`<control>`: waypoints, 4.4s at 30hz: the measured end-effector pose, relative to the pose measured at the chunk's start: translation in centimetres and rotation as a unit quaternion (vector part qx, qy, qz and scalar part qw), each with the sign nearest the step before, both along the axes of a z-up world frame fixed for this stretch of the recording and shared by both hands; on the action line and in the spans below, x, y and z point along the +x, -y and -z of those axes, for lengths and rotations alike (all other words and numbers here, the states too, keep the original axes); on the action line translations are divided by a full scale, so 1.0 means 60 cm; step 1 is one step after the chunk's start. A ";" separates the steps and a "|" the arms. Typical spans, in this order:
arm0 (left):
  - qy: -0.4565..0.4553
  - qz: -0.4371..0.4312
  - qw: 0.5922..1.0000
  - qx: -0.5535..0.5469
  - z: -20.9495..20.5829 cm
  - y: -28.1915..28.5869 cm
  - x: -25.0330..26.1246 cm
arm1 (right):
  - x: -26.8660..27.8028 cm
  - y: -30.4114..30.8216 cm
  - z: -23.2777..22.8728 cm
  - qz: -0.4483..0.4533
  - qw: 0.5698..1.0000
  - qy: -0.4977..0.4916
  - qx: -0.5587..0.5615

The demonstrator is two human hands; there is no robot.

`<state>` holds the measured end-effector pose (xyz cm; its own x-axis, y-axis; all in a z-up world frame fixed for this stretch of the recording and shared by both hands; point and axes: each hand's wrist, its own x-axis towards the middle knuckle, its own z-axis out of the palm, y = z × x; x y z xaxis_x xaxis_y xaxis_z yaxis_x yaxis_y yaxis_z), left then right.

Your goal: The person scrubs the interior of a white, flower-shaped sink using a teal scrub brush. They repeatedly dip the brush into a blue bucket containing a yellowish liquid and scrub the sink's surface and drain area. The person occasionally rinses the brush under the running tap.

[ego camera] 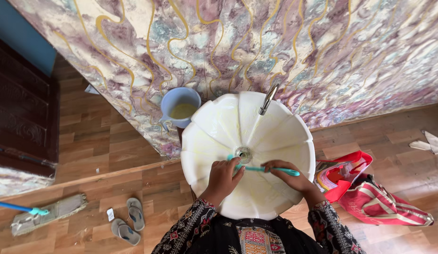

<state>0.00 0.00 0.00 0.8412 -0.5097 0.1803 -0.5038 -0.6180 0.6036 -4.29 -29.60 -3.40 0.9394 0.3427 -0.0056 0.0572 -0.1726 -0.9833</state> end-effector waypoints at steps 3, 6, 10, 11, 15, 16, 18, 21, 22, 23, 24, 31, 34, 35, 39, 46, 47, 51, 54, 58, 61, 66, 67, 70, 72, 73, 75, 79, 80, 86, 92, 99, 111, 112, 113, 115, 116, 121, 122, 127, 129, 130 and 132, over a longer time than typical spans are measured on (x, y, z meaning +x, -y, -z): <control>0.043 0.022 0.994 -0.093 -0.002 -0.003 -0.003 | -0.018 -0.031 -0.044 0.147 0.958 0.140 -0.200; 0.035 0.016 0.996 -0.078 -0.002 0.001 -0.002 | -0.017 -0.030 -0.054 0.068 0.992 0.018 -0.104; 0.061 0.009 0.995 -0.076 0.001 0.005 -0.004 | -0.013 -0.009 -0.028 -0.053 0.994 -0.071 0.067; 0.061 0.004 0.995 -0.077 0.001 0.005 -0.004 | -0.013 -0.013 -0.024 -0.033 0.996 -0.071 0.052; 0.108 -0.031 0.989 -0.092 0.009 0.005 0.000 | -0.022 -0.041 -0.052 0.096 0.985 0.073 -0.127; 0.105 -0.041 0.990 -0.088 0.010 0.005 0.005 | -0.019 -0.042 -0.060 0.078 0.982 0.081 -0.151; 0.094 -0.065 0.990 -0.080 0.013 0.004 0.007 | -0.017 -0.036 -0.062 0.040 0.975 0.094 -0.199; 0.097 -0.093 0.989 -0.063 0.015 0.003 0.010 | -0.010 -0.010 -0.039 -0.105 0.981 -0.120 0.112; 0.093 -0.107 0.988 -0.058 0.016 0.004 0.008 | -0.010 -0.006 -0.032 -0.101 0.981 -0.122 0.108; 0.092 -0.122 0.987 -0.053 0.016 0.004 0.010 | -0.006 -0.004 -0.029 -0.098 0.982 -0.122 0.103; 0.091 -0.136 0.985 -0.047 0.018 0.004 0.009 | -0.003 -0.004 -0.031 -0.096 0.983 -0.122 0.099; 0.129 -0.198 0.972 -0.010 0.034 0.000 0.013 | -0.012 -0.043 -0.085 -0.010 0.979 0.066 -0.193; 0.127 -0.202 0.971 0.007 0.040 0.000 0.010 | 0.001 -0.019 -0.066 -0.137 0.989 -0.036 0.035; 0.119 -0.202 0.972 0.014 0.040 0.001 0.011 | 0.006 -0.015 -0.058 -0.143 0.986 -0.066 0.056; 0.102 -0.204 0.973 0.033 0.035 0.001 0.013 | -0.005 -0.036 -0.068 -0.011 0.977 0.099 -0.188; 0.085 -0.179 0.979 0.039 0.039 0.002 0.015 | -0.002 -0.032 -0.079 -0.164 0.985 0.049 -0.001; 0.089 -0.170 0.981 0.041 0.039 0.003 0.015 | 0.006 -0.025 -0.065 -0.172 0.984 0.003 0.041; 0.097 -0.148 0.984 0.035 0.035 0.007 0.014 | 0.003 -0.027 -0.027 -0.021 0.995 0.093 0.011; 0.066 -0.127 0.989 0.023 0.031 0.009 0.012 | -0.009 -0.033 -0.048 0.072 0.975 0.147 -0.148; 0.058 -0.084 0.995 -0.004 0.025 0.010 0.008 | -0.007 -0.033 -0.067 -0.062 0.998 -0.008 0.003; 0.023 -0.005 0.999 -0.044 0.007 0.005 -0.002 | -0.008 -0.030 -0.060 -0.081 0.994 -0.061 0.047; -0.352 0.388 0.788 -0.324 -0.072 -0.011 -0.069 | -0.023 -0.039 -0.063 0.089 0.938 0.174 -0.285; -0.392 0.456 0.747 -0.286 -0.088 -0.014 -0.096 | -0.019 -0.039 -0.061 0.082 0.954 0.154 -0.244; -0.385 0.568 0.693 -0.219 -0.108 0.043 -0.145 | -0.008 -0.034 -0.042 0.040 0.988 0.096 -0.118; -0.367 0.584 0.697 -0.196 -0.108 0.054 -0.160 | -0.002 -0.033 -0.029 -0.013 0.997 0.062 -0.035; -0.360 0.568 0.714 -0.193 -0.106 0.048 -0.160 | -0.005 -0.034 -0.025 0.014 0.996 0.077 -0.036; -0.342 0.539 0.747 -0.187 -0.103 0.036 -0.149 | -0.010 -0.037 -0.028 0.070 0.991 0.109 -0.039; -0.256 0.406 0.838 -0.261 -0.098 -0.004 -0.120 | -0.016 -0.034 -0.056 0.059 0.981 0.113 -0.144; -0.253 0.343 0.860 -0.280 -0.095 -0.019 -0.109 | -0.020 -0.035 -0.060 0.048 0.989 0.094 -0.108; -0.338 0.234 0.900 -0.147 -0.117 -0.117 -0.051 | -0.025 -0.039 -0.073 0.023 0.996 0.050 -0.065; -0.507 0.255 0.820 -0.078 -0.112 -0.111 -0.036 | -0.020 -0.029 -0.101 -0.036 0.995 0.049 -0.073; 0.001 -0.180 0.980 -0.090 0.006 0.017 0.004 | 0.016 -0.017 -0.105 0.010 0.958 0.157 -0.241; 0.069 -0.226 0.971 0.026 0.032 0.020 0.007 | 0.012 -0.013 -0.094 0.089 0.942 0.125 -0.299; 0.060 -0.222 0.972 0.047 0.032 0.021 0.011 | 0.019 -0.006 -0.085 0.002 0.979 0.084 -0.188; 0.056 -0.221 0.973 0.044 0.033 0.021 0.009 | 0.020 0.003 -0.073 -0.083 0.993 0.036 -0.072; 0.046 -0.218 0.974 0.037 0.039 0.018 0.010 | 0.017 0.011 -0.049 -0.166 0.985 0.011 0.053; 0.051 -0.213 0.975 0.038 0.043 0.018 0.009 | 0.016 0.011 -0.044 -0.168 0.983 0.037 0.058; 0.057 -0.204 0.976 0.056 0.055 0.022 0.018 | 0.002 0.003 -0.075 0.114 0.953 0.179 -0.215; 0.062 -0.195 0.977 0.055 0.057 0.023 0.021 | 0.002 0.003 -0.077 0.147 0.947 0.186 -0.216; 0.076 -0.172 0.980 0.058 0.067 0.025 0.023 | 0.015 0.014 -0.046 -0.074 0.996 -0.028 0.030; 0.085 -0.180 0.979 0.052 0.066 0.027 0.023 | 0.009 0.003 -0.048 -0.120 0.990 -0.016 0.074; 0.090 -0.185 0.977 0.050 0.064 0.027 0.024 | 0.005 0.003 -0.057 -0.062 0.995 0.067 -0.032; 0.091 -0.186 0.978 0.036 0.057 0.026 0.026 | 0.001 -0.001 -0.074 0.055 0.943 0.225 -0.240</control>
